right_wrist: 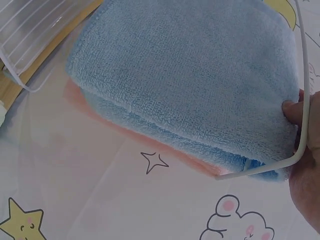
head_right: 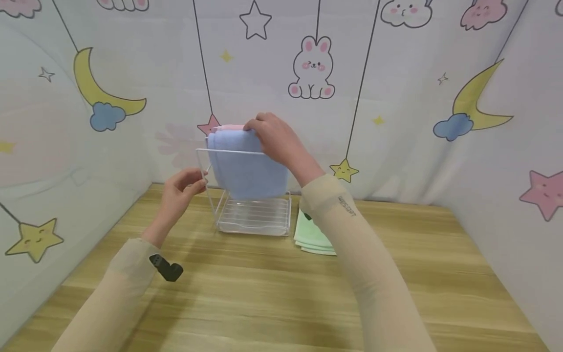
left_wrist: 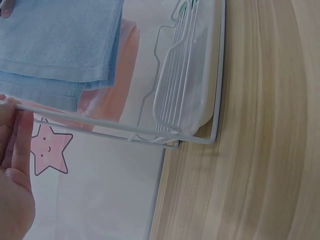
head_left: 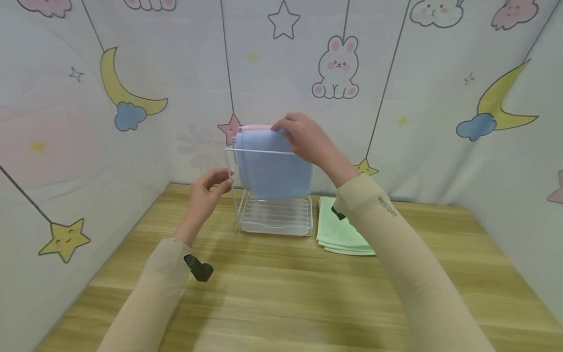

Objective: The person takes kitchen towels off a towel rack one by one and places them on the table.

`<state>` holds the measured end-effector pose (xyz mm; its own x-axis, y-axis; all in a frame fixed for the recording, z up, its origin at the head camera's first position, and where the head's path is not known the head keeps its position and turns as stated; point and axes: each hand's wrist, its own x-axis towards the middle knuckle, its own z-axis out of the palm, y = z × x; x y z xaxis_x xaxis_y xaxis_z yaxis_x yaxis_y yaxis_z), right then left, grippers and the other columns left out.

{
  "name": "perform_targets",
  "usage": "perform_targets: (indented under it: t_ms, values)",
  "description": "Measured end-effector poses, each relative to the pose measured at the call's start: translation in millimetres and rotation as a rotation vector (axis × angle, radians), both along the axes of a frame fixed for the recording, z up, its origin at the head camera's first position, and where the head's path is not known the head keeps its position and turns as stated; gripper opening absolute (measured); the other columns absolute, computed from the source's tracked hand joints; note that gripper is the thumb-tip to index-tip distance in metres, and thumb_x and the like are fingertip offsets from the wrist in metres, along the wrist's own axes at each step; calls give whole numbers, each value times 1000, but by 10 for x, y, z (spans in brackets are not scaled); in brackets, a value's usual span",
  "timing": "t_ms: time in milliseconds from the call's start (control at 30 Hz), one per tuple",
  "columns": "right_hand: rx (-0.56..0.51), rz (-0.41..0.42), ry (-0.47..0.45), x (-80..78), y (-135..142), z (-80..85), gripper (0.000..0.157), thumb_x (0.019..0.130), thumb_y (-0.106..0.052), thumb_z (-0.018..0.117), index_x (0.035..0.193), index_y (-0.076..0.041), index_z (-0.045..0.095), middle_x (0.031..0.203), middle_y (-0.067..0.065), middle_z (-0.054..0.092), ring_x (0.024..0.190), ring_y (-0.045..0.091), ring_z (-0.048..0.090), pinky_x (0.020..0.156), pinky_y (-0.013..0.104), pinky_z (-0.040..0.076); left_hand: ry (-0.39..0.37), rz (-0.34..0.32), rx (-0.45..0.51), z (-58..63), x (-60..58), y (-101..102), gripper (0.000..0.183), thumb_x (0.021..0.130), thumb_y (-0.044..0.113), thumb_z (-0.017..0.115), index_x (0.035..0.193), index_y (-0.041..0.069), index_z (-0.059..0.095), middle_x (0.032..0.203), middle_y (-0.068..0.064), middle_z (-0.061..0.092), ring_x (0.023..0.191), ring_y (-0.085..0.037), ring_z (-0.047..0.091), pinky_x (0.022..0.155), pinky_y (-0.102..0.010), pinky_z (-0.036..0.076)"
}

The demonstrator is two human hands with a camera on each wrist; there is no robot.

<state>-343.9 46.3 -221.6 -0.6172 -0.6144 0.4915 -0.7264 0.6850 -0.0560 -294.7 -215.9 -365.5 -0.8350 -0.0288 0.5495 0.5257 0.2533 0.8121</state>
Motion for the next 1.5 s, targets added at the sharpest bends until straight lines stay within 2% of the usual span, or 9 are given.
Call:
perform_targets:
  t_ms: [133, 233, 300, 500, 567, 800, 1033, 1233, 1500]
  values:
    - [-2, 21, -11, -9, -10, 62, 29, 98, 0, 52, 121, -9, 68, 114, 11, 67, 110, 27, 60, 101, 39, 54, -2, -4, 10, -9, 6, -14, 22, 93, 5, 66, 112, -7, 64, 107, -3, 72, 87, 4, 65, 78, -15, 61]
    - [-4, 29, -23, -37, 14, 145, 29, 98, 1, 51, 120, -9, 68, 116, 11, 68, 111, 27, 61, 101, 40, 54, -2, -11, 7, -13, 16, -6, 22, 93, 4, 66, 112, -7, 64, 101, 19, 68, 87, 4, 64, 78, -14, 61]
    - [-19, 33, -30, -39, 37, 231, 29, 98, 1, 51, 119, -9, 68, 118, 11, 69, 113, 27, 61, 101, 40, 53, -3, -17, 14, -14, 19, 2, 22, 93, 3, 66, 112, -8, 64, 99, 24, 67, 87, 5, 64, 78, -14, 61]
    - [-98, 32, -45, 2, 85, 600, 28, 100, 0, 50, 120, -6, 68, 125, 11, 67, 122, 26, 59, 108, 38, 50, -1, -16, 15, -12, 10, 5, 24, 93, 3, 66, 114, -9, 63, 97, 26, 66, 86, 4, 64, 77, -14, 61]
    - [-118, 25, -23, 16, 94, 733, 27, 100, 0, 50, 120, -5, 68, 126, 12, 67, 123, 26, 60, 109, 37, 50, -4, -9, 14, -16, 11, -1, 24, 93, 3, 66, 113, -8, 64, 96, 25, 66, 86, 3, 64, 77, -13, 61]
    - [-153, -56, 53, 154, 191, 1171, 28, 101, -4, 49, 122, -7, 67, 128, 9, 67, 123, 23, 59, 111, 32, 49, -19, -6, -3, -20, 5, 0, 23, 94, 3, 65, 114, -8, 64, 98, 25, 65, 87, 4, 63, 77, -13, 61]
    - [-141, -178, 109, 270, 418, 1465, 34, 105, -10, 41, 130, -11, 63, 134, 7, 64, 119, 22, 58, 111, 32, 49, -35, 1, 0, -22, -36, 10, 23, 94, 2, 65, 115, -8, 63, 97, 25, 65, 86, 4, 63, 78, -13, 61]
    - [-125, -301, 98, 350, 756, 1562, 37, 105, -16, 38, 134, -12, 61, 137, 12, 61, 119, 29, 55, 107, 44, 53, -23, -9, 4, -11, -36, 17, 23, 94, 6, 66, 113, -7, 64, 97, 24, 67, 85, 5, 64, 78, -12, 60]
    - [-112, -333, 21, 416, 1325, 1405, 36, 104, -17, 40, 133, -8, 61, 136, 19, 59, 116, 38, 58, 97, 58, 56, -7, -23, 10, 13, -15, 26, 23, 94, 5, 65, 112, -9, 63, 95, 25, 67, 84, 5, 64, 77, -13, 61]
